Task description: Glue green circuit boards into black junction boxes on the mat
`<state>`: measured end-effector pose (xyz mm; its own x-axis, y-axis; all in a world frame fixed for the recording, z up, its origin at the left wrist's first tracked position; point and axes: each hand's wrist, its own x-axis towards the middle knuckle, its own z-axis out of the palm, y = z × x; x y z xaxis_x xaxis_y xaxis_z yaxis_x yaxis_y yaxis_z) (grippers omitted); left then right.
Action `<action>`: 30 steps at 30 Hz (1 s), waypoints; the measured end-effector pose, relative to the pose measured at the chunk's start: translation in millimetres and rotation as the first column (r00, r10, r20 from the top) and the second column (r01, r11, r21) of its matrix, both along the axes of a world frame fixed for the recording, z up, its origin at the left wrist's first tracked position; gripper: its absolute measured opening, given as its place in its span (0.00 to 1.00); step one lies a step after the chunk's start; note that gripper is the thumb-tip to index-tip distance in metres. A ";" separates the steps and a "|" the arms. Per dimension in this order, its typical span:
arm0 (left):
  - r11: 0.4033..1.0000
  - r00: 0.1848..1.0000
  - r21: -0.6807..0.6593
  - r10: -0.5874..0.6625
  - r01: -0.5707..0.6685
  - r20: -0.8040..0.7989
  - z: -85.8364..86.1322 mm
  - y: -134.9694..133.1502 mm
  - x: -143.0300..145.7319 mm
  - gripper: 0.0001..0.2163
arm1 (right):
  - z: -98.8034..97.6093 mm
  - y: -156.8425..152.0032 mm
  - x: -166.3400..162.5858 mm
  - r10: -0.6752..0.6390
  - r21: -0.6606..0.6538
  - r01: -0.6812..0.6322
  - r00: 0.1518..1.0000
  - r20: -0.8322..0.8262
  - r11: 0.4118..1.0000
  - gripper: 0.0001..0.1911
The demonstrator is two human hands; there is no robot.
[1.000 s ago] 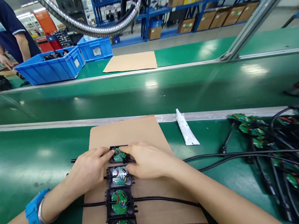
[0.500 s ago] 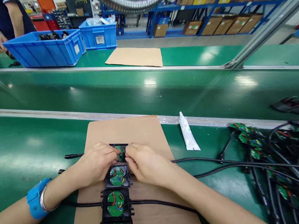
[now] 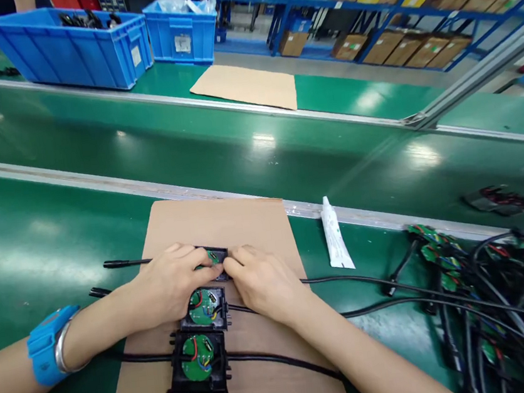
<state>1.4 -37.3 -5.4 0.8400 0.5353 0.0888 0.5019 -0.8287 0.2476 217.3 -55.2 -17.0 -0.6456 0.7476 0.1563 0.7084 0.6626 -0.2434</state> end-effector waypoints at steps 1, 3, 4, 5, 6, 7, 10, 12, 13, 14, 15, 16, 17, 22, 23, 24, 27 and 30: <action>1.000 1.000 0.005 0.006 -0.006 -0.011 -0.4 0.1 1.5 0.16 | -1.2 -1.5 -1.4 0.005 0.017 -0.005 0.999 0.033 1.000 0.12; 1.000 1.000 0.006 0.019 -0.019 -0.019 -1.2 0.0 3.2 0.14 | -4.3 -4.5 -2.8 -0.009 0.032 0.008 0.999 0.049 0.999 0.12; 1.000 1.000 0.005 0.023 -0.023 -0.014 -1.6 -0.3 3.2 0.15 | -6.0 -5.8 -2.5 -0.027 0.030 0.027 0.999 0.027 0.999 0.12; 1.000 1.000 -0.002 0.026 -0.026 -0.006 -2.2 -0.8 2.7 0.16 | -7.6 -6.5 -1.7 -0.050 0.023 0.051 0.999 -0.013 0.998 0.12; 0.999 1.000 -0.014 0.029 -0.029 0.005 -2.9 -1.4 1.6 0.19 | -9.0 -6.8 -0.3 -0.075 0.010 0.076 0.995 -0.068 0.997 0.12; 0.999 0.999 -0.027 0.033 -0.033 0.015 -3.5 -1.8 0.3 0.21 | -10.0 -6.5 1.5 -0.095 0.000 0.096 0.988 -0.120 0.995 0.11; 0.998 0.999 -0.043 0.047 -0.046 0.018 -4.1 -2.2 -3.5 0.24 | -10.2 -4.2 6.4 -0.115 -0.018 0.114 0.966 -0.232 0.993 0.06; 0.998 0.999 -0.040 0.043 -0.043 -0.002 -2.5 -2.4 -4.6 0.25 | -8.7 -3.5 7.4 -0.121 -0.043 0.113 0.950 -0.289 0.993 0.03; 0.999 0.999 -0.036 0.040 -0.040 -0.017 -1.2 -2.6 -4.4 0.25 | -8.0 -3.6 7.0 -0.127 -0.054 0.116 0.942 -0.310 0.992 0.03; 0.999 0.999 -0.028 0.034 -0.035 -0.035 0.5 -2.8 -3.8 0.25 | -7.5 -3.7 6.0 -0.133 -0.063 0.119 0.936 -0.325 0.991 0.04; 0.999 0.998 -0.016 0.030 -0.031 -0.055 2.2 -3.1 -2.7 0.25 | -7.4 -3.6 4.5 -0.138 -0.069 0.122 0.933 -0.333 0.990 0.05; 1.000 0.997 0.000 0.027 -0.027 -0.072 3.9 -3.2 -1.1 0.24 | -7.7 -3.3 2.8 -0.138 -0.072 0.121 0.932 -0.335 0.990 0.06; 1.000 0.996 0.015 0.026 -0.025 -0.088 5.3 -3.2 0.9 0.24 | -8.5 -2.4 1.0 -0.135 -0.073 0.117 0.934 -0.331 0.990 0.07; 0.999 0.994 0.004 0.044 -0.044 -0.101 9.4 0.0 6.7 0.21 | -11.0 7.1 -2.6 -0.119 -0.058 0.107 0.950 -0.290 0.993 0.10; 0.999 0.996 -0.008 0.045 -0.045 -0.082 11.4 -0.4 3.4 0.21 | -8.5 7.2 -1.1 -0.118 -0.054 0.107 0.952 -0.283 0.993 0.09; 0.999 0.998 -0.015 0.044 -0.045 -0.054 14.6 -2.4 -2.7 0.21 | -4.1 5.0 1.4 -0.115 -0.049 0.105 0.954 -0.276 0.993 0.07; 0.996 0.995 -0.034 0.086 -0.084 0.042 32.3 -24.5 -37.0 0.22 | 18.1 -22.7 13.3 -0.119 -0.021 0.118 0.957 -0.264 0.993 0.10; 0.973 0.989 -0.176 0.148 -0.146 0.002 51.9 -72.9 -77.6 0.16 | 41.1 -78.1 23.9 -0.111 -0.093 0.093 0.970 -0.214 0.991 0.11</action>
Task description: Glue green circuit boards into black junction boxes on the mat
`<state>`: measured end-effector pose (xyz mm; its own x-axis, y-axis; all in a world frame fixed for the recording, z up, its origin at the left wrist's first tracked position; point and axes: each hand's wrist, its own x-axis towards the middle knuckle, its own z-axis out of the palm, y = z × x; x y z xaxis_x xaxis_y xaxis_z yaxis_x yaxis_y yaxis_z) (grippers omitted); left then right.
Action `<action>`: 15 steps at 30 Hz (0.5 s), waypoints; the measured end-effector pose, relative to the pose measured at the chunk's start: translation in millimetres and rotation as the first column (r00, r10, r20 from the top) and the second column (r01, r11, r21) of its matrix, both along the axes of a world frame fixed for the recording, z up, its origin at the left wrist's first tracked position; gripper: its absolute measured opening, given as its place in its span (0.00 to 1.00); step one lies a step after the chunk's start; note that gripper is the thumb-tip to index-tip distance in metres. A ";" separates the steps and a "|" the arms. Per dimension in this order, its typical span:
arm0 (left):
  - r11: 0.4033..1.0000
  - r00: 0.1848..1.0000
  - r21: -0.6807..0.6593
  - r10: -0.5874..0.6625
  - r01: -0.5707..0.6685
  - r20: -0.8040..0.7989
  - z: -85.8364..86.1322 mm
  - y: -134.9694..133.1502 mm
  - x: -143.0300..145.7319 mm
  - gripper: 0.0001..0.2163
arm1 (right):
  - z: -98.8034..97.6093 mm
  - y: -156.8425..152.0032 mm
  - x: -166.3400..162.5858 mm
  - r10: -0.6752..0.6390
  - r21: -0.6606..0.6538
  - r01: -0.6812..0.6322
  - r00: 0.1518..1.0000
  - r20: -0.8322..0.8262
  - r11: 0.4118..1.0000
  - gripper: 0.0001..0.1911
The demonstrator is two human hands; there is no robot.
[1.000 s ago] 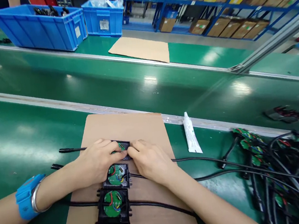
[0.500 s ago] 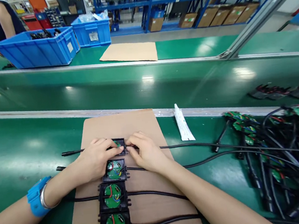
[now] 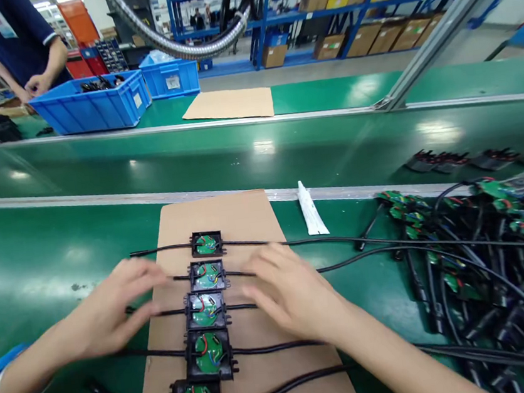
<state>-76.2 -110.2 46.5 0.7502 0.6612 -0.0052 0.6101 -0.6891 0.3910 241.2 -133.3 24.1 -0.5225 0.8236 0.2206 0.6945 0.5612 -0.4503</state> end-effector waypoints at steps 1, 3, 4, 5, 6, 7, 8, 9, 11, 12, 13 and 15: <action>0.995 0.999 -0.098 -0.021 0.016 -0.044 3.2 -19.1 -9.8 0.15 | 4.4 -20.1 1.2 0.062 -0.104 -0.057 0.997 0.039 0.993 0.10; 0.978 0.992 -0.207 -0.013 -0.013 -0.124 0.9 -55.2 -20.6 0.23 | 5.5 -55.8 -1.3 0.112 -0.276 -0.076 0.987 0.117 0.958 0.14; 0.974 0.988 -0.223 0.002 -0.037 -0.154 -4.5 -70.6 -22.3 0.25 | 2.4 -70.1 -4.4 0.106 -0.318 -0.052 0.982 0.156 0.947 0.17; 0.972 0.985 -0.228 0.018 -0.057 -0.170 -12.1 -83.6 -22.4 0.24 | -2.3 -81.9 -8.0 0.091 -0.336 -0.022 0.977 0.191 0.942 0.19; 0.973 0.984 -0.218 0.032 -0.070 -0.173 -20.6 -94.1 -21.6 0.22 | -7.7 -91.2 -11.5 0.079 -0.334 -0.003 0.974 0.214 0.942 0.18; 0.979 0.985 -0.190 0.047 -0.078 -0.164 -29.1 -102.2 -20.7 0.21 | -12.8 -98.3 -14.0 0.073 -0.325 0.005 0.971 0.226 0.946 0.15; 0.987 0.989 -0.145 0.055 -0.075 -0.136 -36.2 -108.0 -19.8 0.20 | -16.8 -103.6 -15.3 0.075 -0.313 0.000 0.971 0.228 0.950 0.13; 0.994 0.994 -0.091 0.058 -0.067 -0.095 -41.0 -111.4 -19.2 0.20 | -19.0 -107.1 -15.2 0.081 -0.298 -0.013 0.972 0.219 0.955 0.11; 0.998 0.999 -0.022 0.053 -0.054 -0.008 -42.0 -110.7 -18.1 0.23 | -17.6 -107.7 -11.8 0.069 -0.246 -0.022 0.981 0.182 0.969 0.09; 0.998 0.998 -0.020 0.059 -0.058 0.021 -38.3 -106.0 -17.2 0.23 | -14.4 -103.8 -9.4 0.052 -0.215 -0.016 0.986 0.161 0.976 0.08; 0.997 0.997 -0.031 0.074 -0.073 0.034 -32.6 -98.0 -16.0 0.24 | -10.4 -96.4 -7.4 0.031 -0.183 -0.005 0.990 0.140 0.983 0.07; 0.989 0.990 -0.054 0.137 -0.136 0.012 -19.3 -72.6 -12.4 0.23 | -2.3 -71.2 -5.1 -0.015 -0.123 0.027 0.995 0.095 0.992 0.05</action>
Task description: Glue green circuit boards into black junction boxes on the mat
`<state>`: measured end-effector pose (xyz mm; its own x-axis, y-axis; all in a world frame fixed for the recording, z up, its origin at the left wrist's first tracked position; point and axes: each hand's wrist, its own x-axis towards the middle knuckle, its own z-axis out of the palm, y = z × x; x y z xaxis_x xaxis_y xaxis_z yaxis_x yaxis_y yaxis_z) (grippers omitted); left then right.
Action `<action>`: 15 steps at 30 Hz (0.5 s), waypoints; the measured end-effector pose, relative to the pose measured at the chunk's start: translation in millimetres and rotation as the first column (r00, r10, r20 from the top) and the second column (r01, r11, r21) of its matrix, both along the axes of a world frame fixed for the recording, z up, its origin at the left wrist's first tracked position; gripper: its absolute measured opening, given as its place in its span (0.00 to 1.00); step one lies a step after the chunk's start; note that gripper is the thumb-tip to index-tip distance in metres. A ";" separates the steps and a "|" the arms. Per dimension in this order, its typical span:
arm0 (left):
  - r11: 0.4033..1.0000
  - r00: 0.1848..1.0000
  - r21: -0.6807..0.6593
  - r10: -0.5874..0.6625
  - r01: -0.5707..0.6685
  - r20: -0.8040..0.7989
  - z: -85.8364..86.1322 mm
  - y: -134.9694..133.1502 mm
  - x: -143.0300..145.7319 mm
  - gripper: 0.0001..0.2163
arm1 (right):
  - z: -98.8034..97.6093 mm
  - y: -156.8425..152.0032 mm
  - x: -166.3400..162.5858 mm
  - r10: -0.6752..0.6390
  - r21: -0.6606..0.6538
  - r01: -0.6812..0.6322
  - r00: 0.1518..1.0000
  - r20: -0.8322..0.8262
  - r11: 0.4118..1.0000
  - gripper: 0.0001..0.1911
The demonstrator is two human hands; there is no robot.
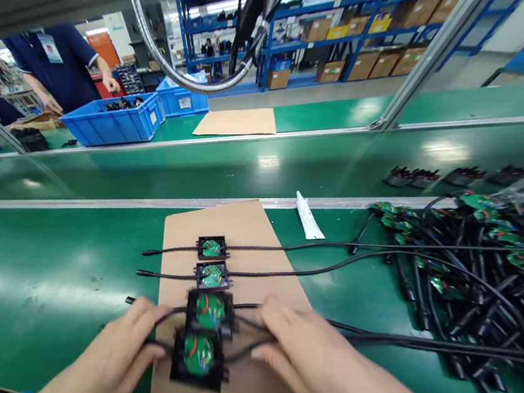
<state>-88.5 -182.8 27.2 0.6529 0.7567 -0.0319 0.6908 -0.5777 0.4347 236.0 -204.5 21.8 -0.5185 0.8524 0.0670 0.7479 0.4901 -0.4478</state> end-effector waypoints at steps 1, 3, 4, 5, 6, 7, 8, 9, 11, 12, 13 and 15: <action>0.999 0.999 0.017 0.030 -0.030 -0.015 5.5 16.3 1.9 0.23 | 2.9 16.7 0.3 -0.019 0.021 0.020 1.000 -0.017 1.000 0.05; 0.997 0.998 0.048 0.058 -0.056 -0.029 10.9 50.6 4.4 0.22 | 5.1 52.1 1.0 -0.039 0.030 0.040 0.999 -0.029 0.999 0.07; 0.998 0.999 0.060 0.027 -0.026 -0.027 10.6 66.0 4.7 0.23 | 4.7 67.8 2.2 -0.036 0.023 0.036 0.999 -0.015 0.999 0.10; 0.997 0.999 0.071 -0.019 0.022 -0.044 8.8 78.9 4.1 0.27 | 3.4 80.5 4.4 -0.031 0.016 0.031 0.999 0.007 0.999 0.14; 0.995 0.995 0.072 -0.066 0.071 -0.075 5.8 88.4 3.0 0.34 | 1.6 89.2 7.3 -0.021 0.002 0.021 0.999 0.040 1.000 0.22; 0.991 0.989 0.072 -0.102 0.109 -0.104 2.3 94.3 1.7 0.43 | -0.7 93.6 10.7 -0.008 -0.017 0.009 0.997 0.079 1.000 0.32; 0.988 0.983 0.071 -0.124 0.134 -0.132 -1.5 96.7 0.6 0.50 | -3.3 94.0 14.1 0.001 -0.034 0.003 0.993 0.118 0.999 0.44; 0.987 0.980 0.074 -0.129 0.142 -0.152 -5.2 96.3 0.2 0.54 | -6.2 90.8 16.8 0.006 -0.044 0.001 0.989 0.151 0.999 0.52; 0.986 0.978 0.104 -0.108 0.128 -0.180 -12.6 90.4 1.8 0.46 | -12.6 78.1 18.8 0.005 -0.008 -0.003 0.977 0.211 1.000 0.54; 0.985 0.976 0.126 -0.087 0.114 -0.201 -16.2 86.8 3.6 0.39 | -16.0 70.8 18.0 -0.010 0.047 -0.001 0.971 0.239 0.999 0.48; 0.984 0.972 0.145 -0.067 0.101 -0.225 -19.6 83.9 5.3 0.31 | -19.2 64.1 16.6 -0.030 0.108 0.001 0.963 0.267 0.994 0.41; 0.983 0.965 0.163 -0.039 0.084 -0.260 -25.1 82.9 6.9 0.22 | -23.2 55.9 15.7 -0.081 0.201 0.015 0.942 0.326 0.980 0.29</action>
<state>-81.7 -99.9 2.1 0.6857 0.7238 -0.0766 0.7261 -0.6732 0.1398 251.8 -148.6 -1.4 -0.4980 0.8648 0.0643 0.8621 0.5017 -0.0717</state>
